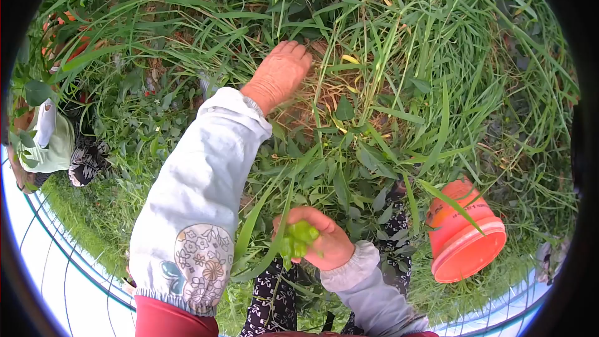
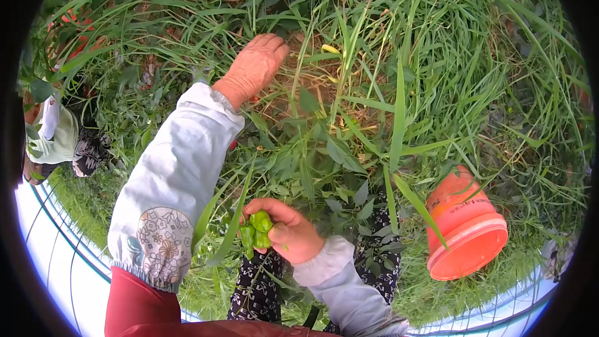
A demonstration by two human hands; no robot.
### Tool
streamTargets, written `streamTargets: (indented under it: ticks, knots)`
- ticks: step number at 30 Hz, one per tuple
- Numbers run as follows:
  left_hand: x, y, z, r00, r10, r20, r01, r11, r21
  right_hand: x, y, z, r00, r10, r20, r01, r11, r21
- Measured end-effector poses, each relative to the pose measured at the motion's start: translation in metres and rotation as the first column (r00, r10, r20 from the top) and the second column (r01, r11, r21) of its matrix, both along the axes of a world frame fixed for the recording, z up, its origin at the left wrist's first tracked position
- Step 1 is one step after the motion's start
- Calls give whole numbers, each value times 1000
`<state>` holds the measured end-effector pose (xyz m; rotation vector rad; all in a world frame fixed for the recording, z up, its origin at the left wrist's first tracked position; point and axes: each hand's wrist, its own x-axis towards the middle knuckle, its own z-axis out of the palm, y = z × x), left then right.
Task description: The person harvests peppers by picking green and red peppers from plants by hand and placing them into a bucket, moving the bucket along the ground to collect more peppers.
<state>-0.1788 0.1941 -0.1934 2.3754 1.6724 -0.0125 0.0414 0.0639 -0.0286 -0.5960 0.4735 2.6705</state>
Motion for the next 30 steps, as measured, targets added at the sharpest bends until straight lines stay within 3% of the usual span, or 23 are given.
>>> streamTargets:
  ticks: [1,2,3,5,7,9,11,12,13,15,16,18,22,23,24,25,26,27,28,29,30]
  knots:
    - [-3,4,-16,993,49,-106,-41,996,76,1,-4,-3,1000,5,-1,-5,1000,24]
    - [-10,7,-15,954,20,-301,-88,973,-215,1,-6,-5,1000,8,-2,-8,999,45]
    - [-18,-4,-25,913,-14,-407,-114,950,-290,2,-6,-6,1000,8,1,-8,999,44]
    - [-31,-38,-32,870,0,-493,-113,974,-198,4,-7,-4,1000,20,12,-21,999,47]
    - [-39,-66,-28,876,59,-479,-289,859,-423,4,-7,-3,1000,14,25,-14,999,29]
    - [-32,-78,-9,866,64,-497,-335,811,-479,7,-6,-2,999,26,46,-26,1000,11]
    - [-31,-108,-9,903,83,-422,-265,880,-394,5,-4,-3,1000,-21,-9,21,1000,13]
    - [-32,-117,-10,900,113,-422,-365,726,-584,5,-4,-2,1000,-23,-14,23,1000,10]
    - [-33,-128,-10,897,114,-428,-369,726,-580,5,-2,-2,999,-24,-22,24,1000,10]
    - [-35,-153,-15,925,353,-138,-353,667,-656,5,2,-1,999,-20,-36,21,1000,14]
    - [-35,-151,-8,924,355,-141,-357,670,-651,5,3,0,1000,-7,-23,8,1000,17]
    - [-30,-150,-1,818,552,-161,-466,472,-748,6,4,-1,1000,11,-3,-11,1000,19]
    - [-35,-114,10,756,644,-118,-539,510,-671,6,0,-2,1000,-10,-30,9,1000,-10]
    - [-43,-108,4,647,761,-40,-602,479,-639,6,0,-3,999,-7,-34,7,1000,-7]
    - [-56,-101,-11,451,887,94,-611,384,-692,5,-1,-3,999,-5,-32,4,1000,-5]
    - [-69,-93,-21,275,878,391,-558,477,-679,4,-2,-4,1000,-8,-27,7,1000,-13]
    - [-73,-73,-14,49,905,424,-582,370,-724,4,-3,-3,1000,-12,-20,12,1000,-24]
    - [-84,-62,-18,120,912,393,-707,356,-611,4,-3,-4,1000,-11,-19,11,1000,-23]
    - [-95,-53,-17,383,908,170,-808,418,-414,4,-2,-4,999,-17,-28,16,1000,-22]
    - [-99,-50,-17,381,909,172,-809,417,-415,4,-2,-5,999,-21,-36,21,1000,-19]
    - [-101,-47,-17,590,807,-21,-781,564,-266,3,-3,-6,999,-20,-35,19,1000,-16]
